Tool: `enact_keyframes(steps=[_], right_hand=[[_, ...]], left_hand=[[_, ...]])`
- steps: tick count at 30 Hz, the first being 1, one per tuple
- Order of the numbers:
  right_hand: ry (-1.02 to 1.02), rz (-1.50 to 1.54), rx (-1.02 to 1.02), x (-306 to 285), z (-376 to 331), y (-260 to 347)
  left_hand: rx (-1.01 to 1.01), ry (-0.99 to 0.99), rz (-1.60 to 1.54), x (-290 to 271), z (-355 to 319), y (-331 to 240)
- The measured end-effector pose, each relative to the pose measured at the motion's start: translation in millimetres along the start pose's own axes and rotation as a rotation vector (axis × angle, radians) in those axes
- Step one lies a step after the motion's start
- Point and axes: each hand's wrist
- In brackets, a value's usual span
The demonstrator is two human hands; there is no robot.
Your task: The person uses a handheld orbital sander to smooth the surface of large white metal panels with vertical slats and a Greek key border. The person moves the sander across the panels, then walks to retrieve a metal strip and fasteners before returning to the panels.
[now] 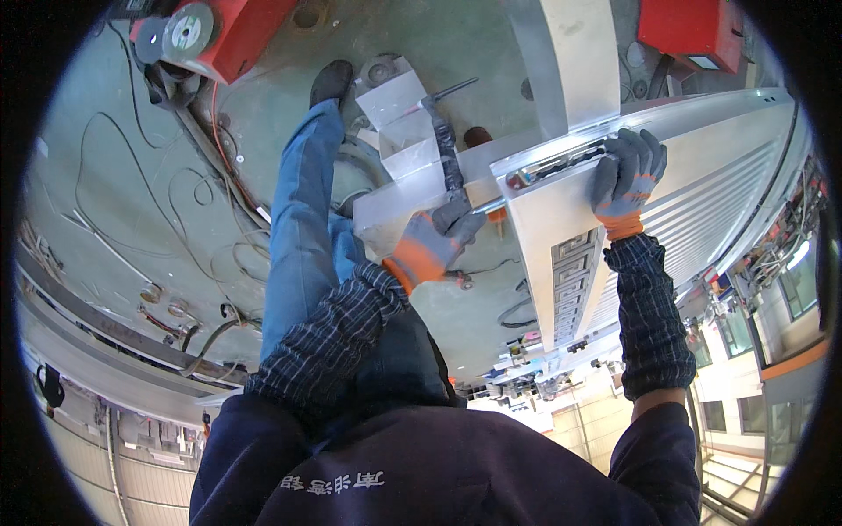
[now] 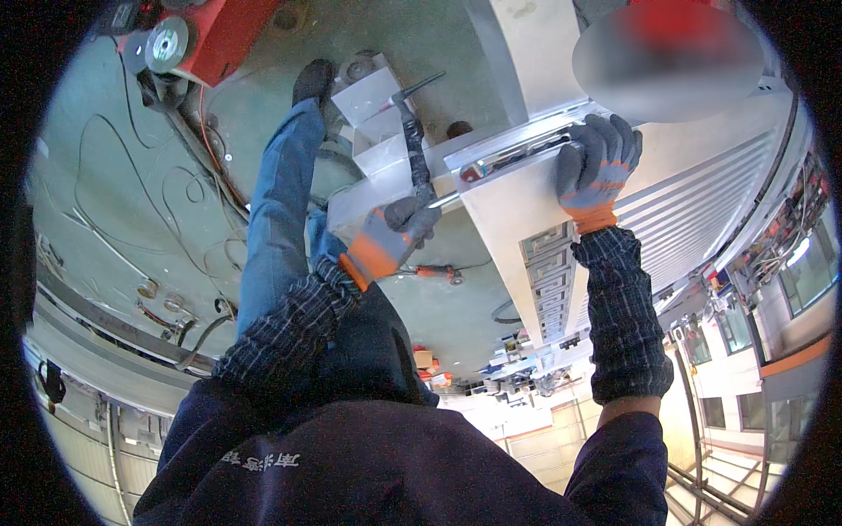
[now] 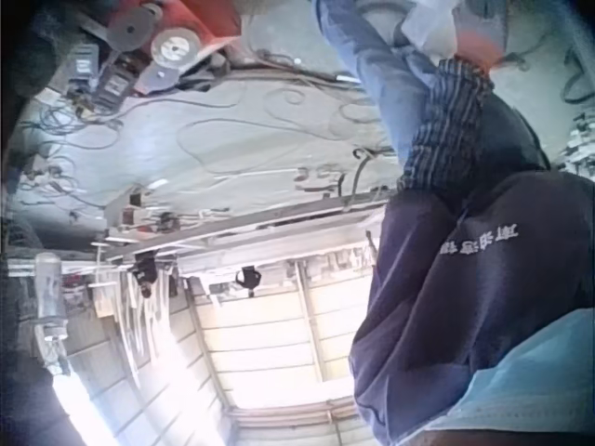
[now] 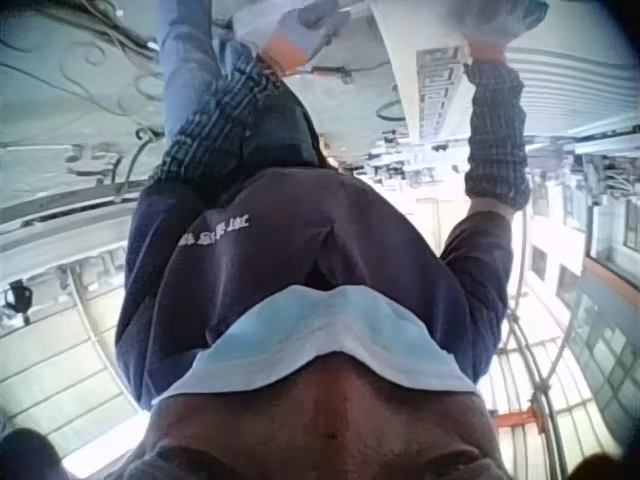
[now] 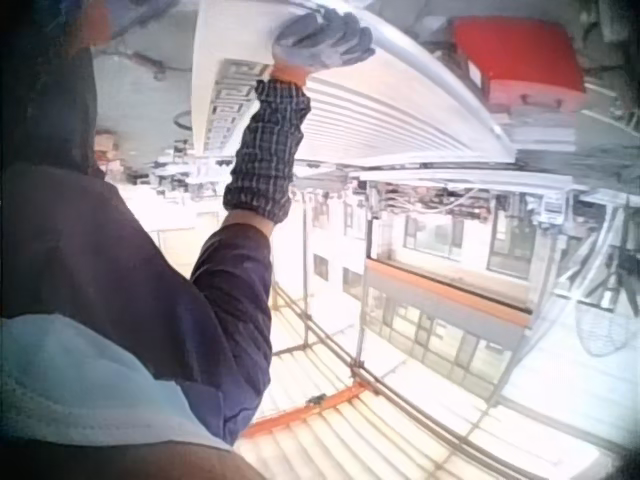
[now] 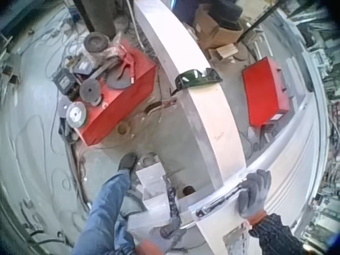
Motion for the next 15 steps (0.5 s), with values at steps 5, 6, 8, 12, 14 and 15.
enact_keyframes(steps=[5, 6, 8, 12, 14, 15], right_hand=[[0.017, -0.016, -0.042, -0.1, 4.8, -1.2], [0.016, -0.018, -0.049, -0.9, 3.4, 0.0], [0.019, -0.005, -0.079, -2.7, 3.6, 1.5], [-0.004, -0.034, -0.087, 1.2, 1.4, -0.3], [-0.009, -0.022, -0.098, 1.4, 4.1, -1.5], [-0.023, 0.01, -0.092, 0.3, 2.7, 1.9]], left_hand=[[0.217, -0.049, 0.296, 7.0, 19.9, -12.2], [0.259, -0.064, 0.306, 7.3, 22.5, -6.9], [0.341, -0.095, 0.328, 10.1, 22.9, 4.5], [0.282, -0.12, 0.104, 6.3, 11.2, -3.9], [0.305, -0.167, 0.212, 7.6, 17.8, -2.3], [0.334, -0.159, 0.217, 8.0, 18.3, -2.7]])
Point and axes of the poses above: each hand's wrist, its own z-axis towards the middle knuckle, its own x-axis out of the palm, y = z × x, and after that the axes turned 5 degrees about -x, right-handed
